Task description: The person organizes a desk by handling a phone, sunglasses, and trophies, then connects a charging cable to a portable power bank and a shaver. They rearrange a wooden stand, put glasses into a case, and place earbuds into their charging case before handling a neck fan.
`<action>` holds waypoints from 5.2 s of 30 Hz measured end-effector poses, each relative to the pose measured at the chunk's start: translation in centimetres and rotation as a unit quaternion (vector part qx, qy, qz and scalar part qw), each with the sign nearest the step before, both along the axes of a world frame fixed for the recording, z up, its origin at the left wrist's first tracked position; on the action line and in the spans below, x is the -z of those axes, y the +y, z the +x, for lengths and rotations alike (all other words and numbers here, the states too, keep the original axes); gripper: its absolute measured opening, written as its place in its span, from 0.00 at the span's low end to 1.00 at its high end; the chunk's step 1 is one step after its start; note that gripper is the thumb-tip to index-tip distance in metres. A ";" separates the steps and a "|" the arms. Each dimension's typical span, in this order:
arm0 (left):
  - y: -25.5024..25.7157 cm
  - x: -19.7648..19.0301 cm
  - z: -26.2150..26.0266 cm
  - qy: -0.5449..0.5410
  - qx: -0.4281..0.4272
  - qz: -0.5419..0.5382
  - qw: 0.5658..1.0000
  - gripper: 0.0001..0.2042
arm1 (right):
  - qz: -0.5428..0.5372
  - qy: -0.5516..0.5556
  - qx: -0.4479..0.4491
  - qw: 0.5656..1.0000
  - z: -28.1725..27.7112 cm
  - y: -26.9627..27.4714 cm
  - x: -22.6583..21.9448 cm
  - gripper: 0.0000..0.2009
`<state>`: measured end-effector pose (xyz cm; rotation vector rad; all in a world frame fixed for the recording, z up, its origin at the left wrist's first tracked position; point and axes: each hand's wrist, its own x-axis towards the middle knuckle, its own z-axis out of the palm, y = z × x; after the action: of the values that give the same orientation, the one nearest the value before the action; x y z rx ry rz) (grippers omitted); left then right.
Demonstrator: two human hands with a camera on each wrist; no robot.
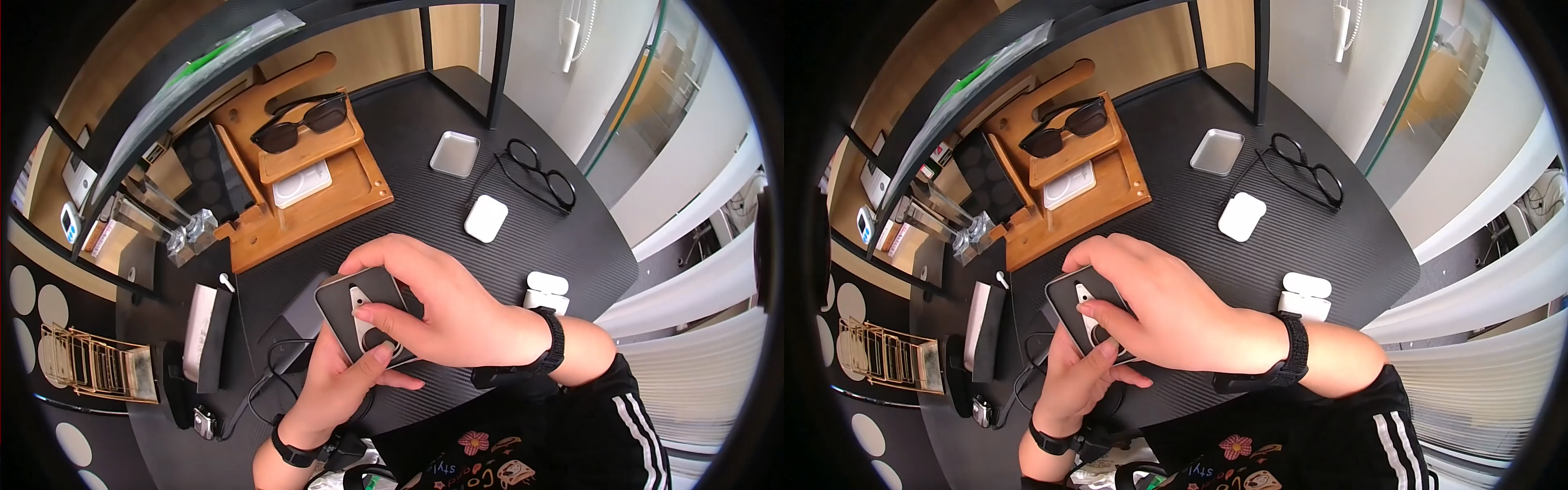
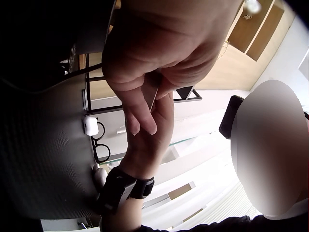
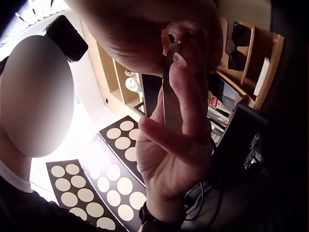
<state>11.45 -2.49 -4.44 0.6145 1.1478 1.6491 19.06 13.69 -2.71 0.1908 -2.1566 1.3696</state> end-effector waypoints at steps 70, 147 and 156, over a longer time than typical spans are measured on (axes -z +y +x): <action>-0.2 0.0 -0.7 -0.138 0.006 0.090 0.986 0.28 | 0.425 -0.449 0.178 0.766 -5.6 13.8 -3.0 0.21; 0.3 -0.7 -0.8 0.020 -0.060 0.027 0.998 0.23 | -0.179 -0.225 -0.132 0.949 -1.8 0.6 0.3 0.16; 0.5 -0.6 -0.7 0.038 -0.058 0.021 0.997 0.24 | -0.159 -0.287 -0.144 0.934 -1.0 0.5 -0.5 0.18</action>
<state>10.75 -2.01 -3.85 0.6536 1.2266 1.7647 18.09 14.18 -2.25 -0.0315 -2.3757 2.1356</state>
